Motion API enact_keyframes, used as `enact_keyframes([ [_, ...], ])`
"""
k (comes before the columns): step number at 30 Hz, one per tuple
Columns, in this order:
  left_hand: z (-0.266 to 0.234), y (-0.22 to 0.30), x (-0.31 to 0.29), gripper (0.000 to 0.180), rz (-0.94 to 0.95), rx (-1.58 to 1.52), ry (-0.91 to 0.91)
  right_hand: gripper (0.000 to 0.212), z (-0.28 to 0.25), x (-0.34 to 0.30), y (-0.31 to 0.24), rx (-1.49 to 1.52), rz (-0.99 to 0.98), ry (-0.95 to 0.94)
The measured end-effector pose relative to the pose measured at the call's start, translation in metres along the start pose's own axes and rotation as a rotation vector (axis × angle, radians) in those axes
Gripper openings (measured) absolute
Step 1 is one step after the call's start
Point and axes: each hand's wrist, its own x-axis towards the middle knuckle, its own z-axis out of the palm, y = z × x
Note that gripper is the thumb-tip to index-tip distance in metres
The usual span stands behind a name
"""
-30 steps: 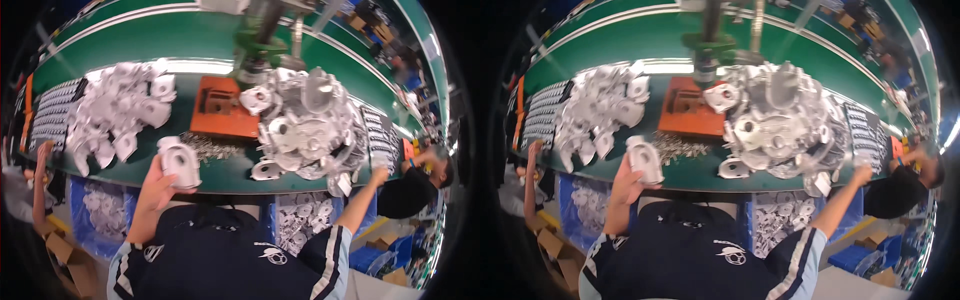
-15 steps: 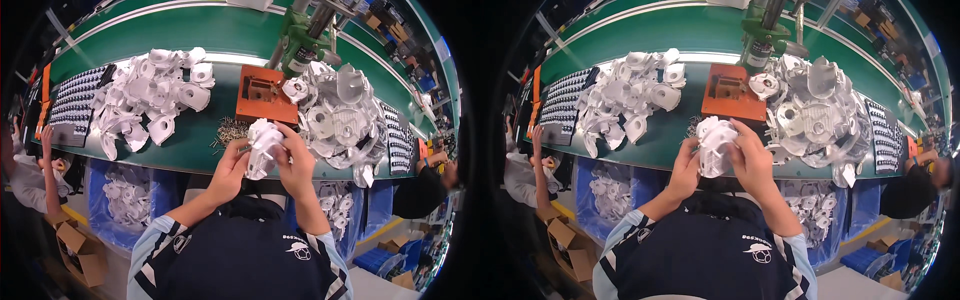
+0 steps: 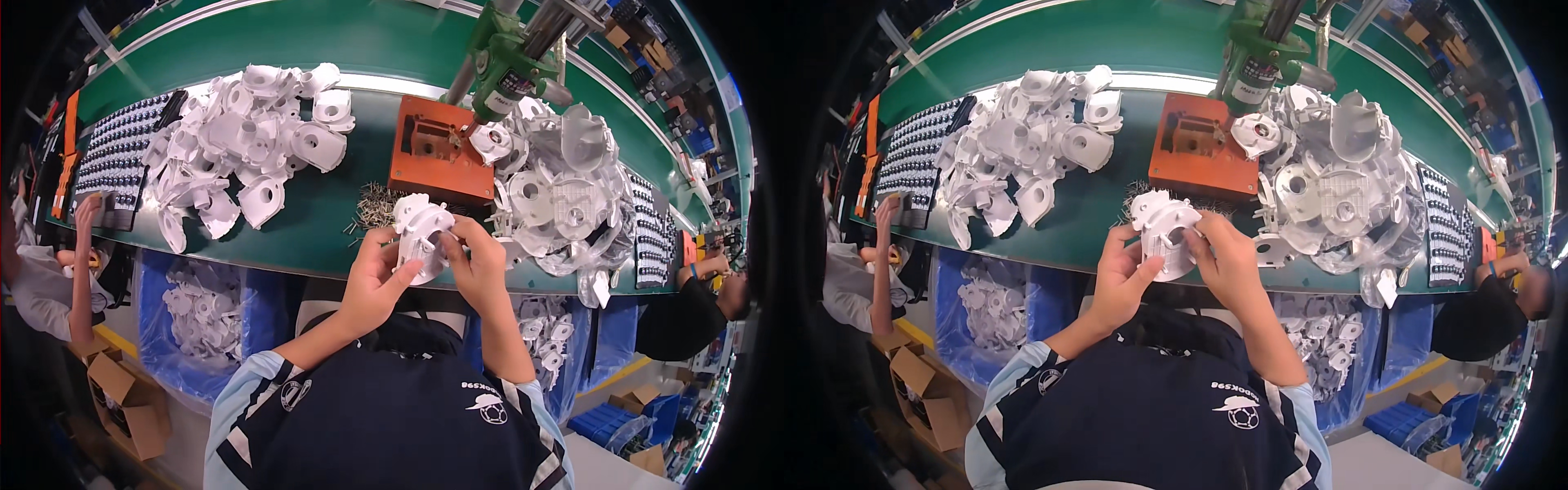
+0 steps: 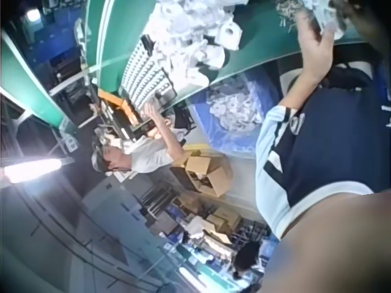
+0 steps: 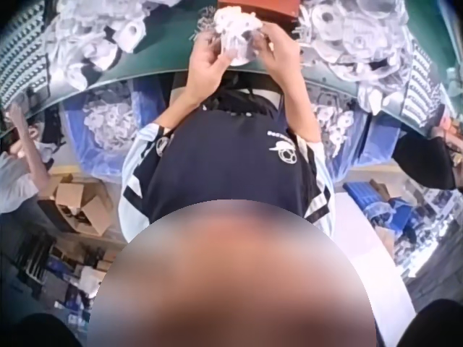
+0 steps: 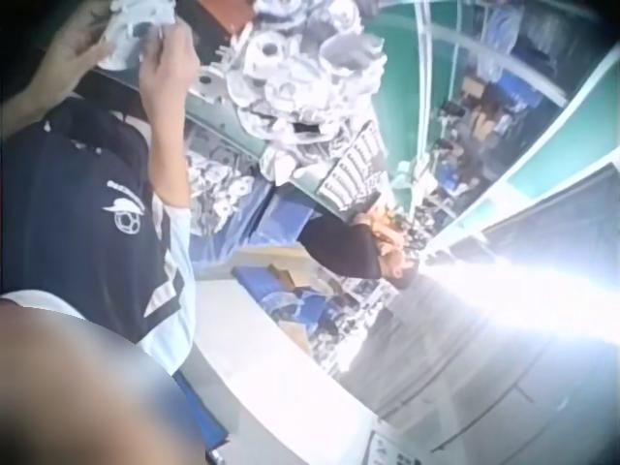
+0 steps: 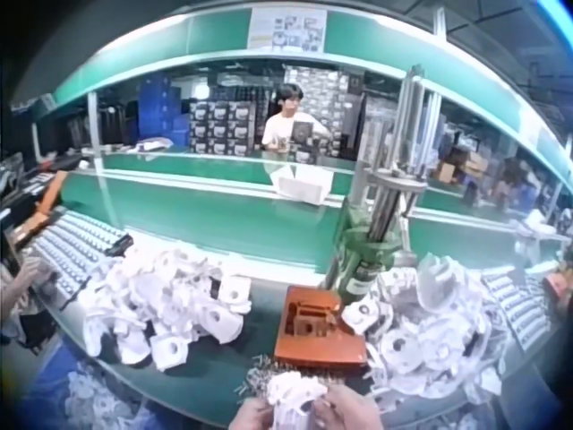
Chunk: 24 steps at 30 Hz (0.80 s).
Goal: Assembling small plastic components using a manual press and screws on a factory line.
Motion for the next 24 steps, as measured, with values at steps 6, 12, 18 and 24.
enact_keyframes([
  [6,-0.002,-0.002,0.002,0.041,-0.027,-0.068,0.017,0.01,0.004,0.001,0.002,-0.05,-0.082,0.071],
  [12,-0.004,-0.007,0.006,0.041,0.005,-0.175,0.015,0.01,0.008,-0.003,0.002,0.13,0.086,0.081],
  [18,-0.008,-0.009,0.008,0.032,-0.027,-0.008,0.123,0.009,0.007,-0.008,0.009,0.086,0.077,0.014],
  [24,-0.001,-0.002,0.006,0.034,-0.046,0.17,0.127,0.01,0.014,-0.007,0.006,-0.12,-0.028,0.036],
])
